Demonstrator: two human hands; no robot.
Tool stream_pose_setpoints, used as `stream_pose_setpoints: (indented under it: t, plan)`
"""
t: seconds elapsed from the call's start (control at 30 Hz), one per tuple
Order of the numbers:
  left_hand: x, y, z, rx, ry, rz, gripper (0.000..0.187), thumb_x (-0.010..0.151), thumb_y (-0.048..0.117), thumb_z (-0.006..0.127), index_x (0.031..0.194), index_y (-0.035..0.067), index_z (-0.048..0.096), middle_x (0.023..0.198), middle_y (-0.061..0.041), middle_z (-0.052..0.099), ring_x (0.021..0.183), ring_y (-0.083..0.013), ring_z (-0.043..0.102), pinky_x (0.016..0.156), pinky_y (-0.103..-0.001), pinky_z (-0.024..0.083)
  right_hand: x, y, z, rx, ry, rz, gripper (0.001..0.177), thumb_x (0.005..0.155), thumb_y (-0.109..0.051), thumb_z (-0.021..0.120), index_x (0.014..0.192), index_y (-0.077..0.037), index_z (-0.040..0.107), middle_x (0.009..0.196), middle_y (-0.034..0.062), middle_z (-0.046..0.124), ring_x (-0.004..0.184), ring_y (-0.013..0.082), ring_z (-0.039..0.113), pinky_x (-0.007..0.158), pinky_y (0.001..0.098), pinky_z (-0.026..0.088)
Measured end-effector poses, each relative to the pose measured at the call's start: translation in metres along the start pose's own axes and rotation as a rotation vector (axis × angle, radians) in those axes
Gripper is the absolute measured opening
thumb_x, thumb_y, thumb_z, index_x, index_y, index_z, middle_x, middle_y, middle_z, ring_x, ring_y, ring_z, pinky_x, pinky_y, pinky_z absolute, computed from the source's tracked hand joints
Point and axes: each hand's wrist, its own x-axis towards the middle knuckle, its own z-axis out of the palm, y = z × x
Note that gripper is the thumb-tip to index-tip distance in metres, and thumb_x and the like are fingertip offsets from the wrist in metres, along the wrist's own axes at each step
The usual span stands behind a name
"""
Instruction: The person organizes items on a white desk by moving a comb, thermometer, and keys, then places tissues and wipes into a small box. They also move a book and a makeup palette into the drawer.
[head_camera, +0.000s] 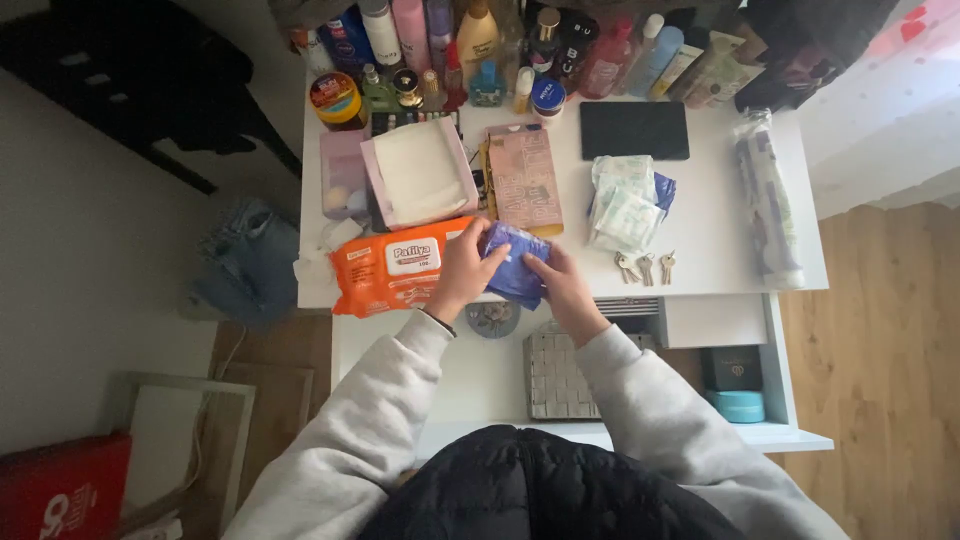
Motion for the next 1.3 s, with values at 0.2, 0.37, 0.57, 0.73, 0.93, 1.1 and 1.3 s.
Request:
stream_pose_setpoints:
  t: [0.2,0.37,0.57,0.73,0.93,1.1,1.3]
  plan:
    - [0.036,-0.063,-0.049,0.235,0.55,0.145,0.034,0.082,0.014,0.076,0.114,0.007,0.063,0.105,-0.019,0.067,0.106,-0.0397,0.065,0.096,-0.045,0.05,-0.049,-0.036,-0.01,0.0,0.152,0.012,0.054,0.094,-0.02,0.077,0.141,-0.002,0.057,0.133,0.021,0.065,0.123,0.0372,0.063,0.099,0.0531,0.052]
    - [0.057,-0.099,-0.095,0.461,0.498,-0.208,0.055,0.083,0.032,0.081,0.124,0.005,0.055,0.114,-0.019,0.063,0.108,-0.0386,0.065,0.095,-0.049,0.053,-0.057,-0.032,-0.049,0.076,0.296,-0.033,0.054,0.097,-0.016,0.073,0.142,0.003,0.053,0.139,0.0262,0.059,0.129,0.0417,0.056,0.107,0.0593,0.044]
    - [0.074,-0.107,-0.097,0.486,0.347,-0.288,0.061,0.089,0.041,0.072,0.129,-0.001,0.052,0.116,-0.026,0.067,0.106,-0.0458,0.069,0.093,-0.056,0.055,-0.062,-0.032,-0.081,0.079,0.366,-0.028,0.045,0.1,-0.021,0.071,0.137,-0.002,0.055,0.122,0.0173,0.066,0.117,0.0313,0.065,0.103,0.0541,0.048]
    - [0.08,-0.117,-0.095,0.524,0.278,-0.351,0.047,0.09,0.03,0.064,0.126,0.002,0.052,0.11,-0.022,0.071,0.102,-0.0425,0.072,0.089,-0.055,0.058,-0.063,-0.033,-0.088,0.083,0.394,-0.022,0.035,0.101,-0.022,0.07,0.13,-0.007,0.059,0.108,0.0109,0.069,0.102,0.0234,0.072,0.099,0.0503,0.052]
    - [0.091,-0.145,-0.091,0.624,0.231,-0.42,0.034,0.091,0.023,0.056,0.117,0.003,0.058,0.1,-0.02,0.073,0.097,-0.0427,0.074,0.081,-0.055,0.061,-0.08,-0.05,-0.073,0.146,0.433,-0.063,0.03,0.1,-0.018,0.069,0.124,-0.005,0.059,0.096,0.0053,0.065,0.089,0.0155,0.071,0.09,0.0413,0.056]
    - [0.093,-0.128,-0.103,0.627,0.321,-0.343,0.026,0.093,0.019,0.06,0.111,0.0,0.062,0.096,-0.025,0.072,0.095,-0.046,0.073,0.08,-0.055,0.061,-0.075,-0.035,-0.09,0.15,0.445,-0.068,0.03,0.1,-0.02,0.071,0.124,-0.005,0.06,0.098,0.0071,0.067,0.091,0.0169,0.072,0.095,0.045,0.054]
    - [0.072,-0.042,-0.104,0.563,0.387,-0.148,0.029,0.085,0.018,0.059,0.108,0.001,0.063,0.086,-0.026,0.072,0.088,-0.0495,0.073,0.079,-0.06,0.058,-0.065,-0.009,-0.131,0.122,0.528,-0.085,0.039,0.101,-0.025,0.071,0.134,-0.008,0.058,0.114,0.0121,0.068,0.104,0.0221,0.072,0.092,0.0452,0.056]
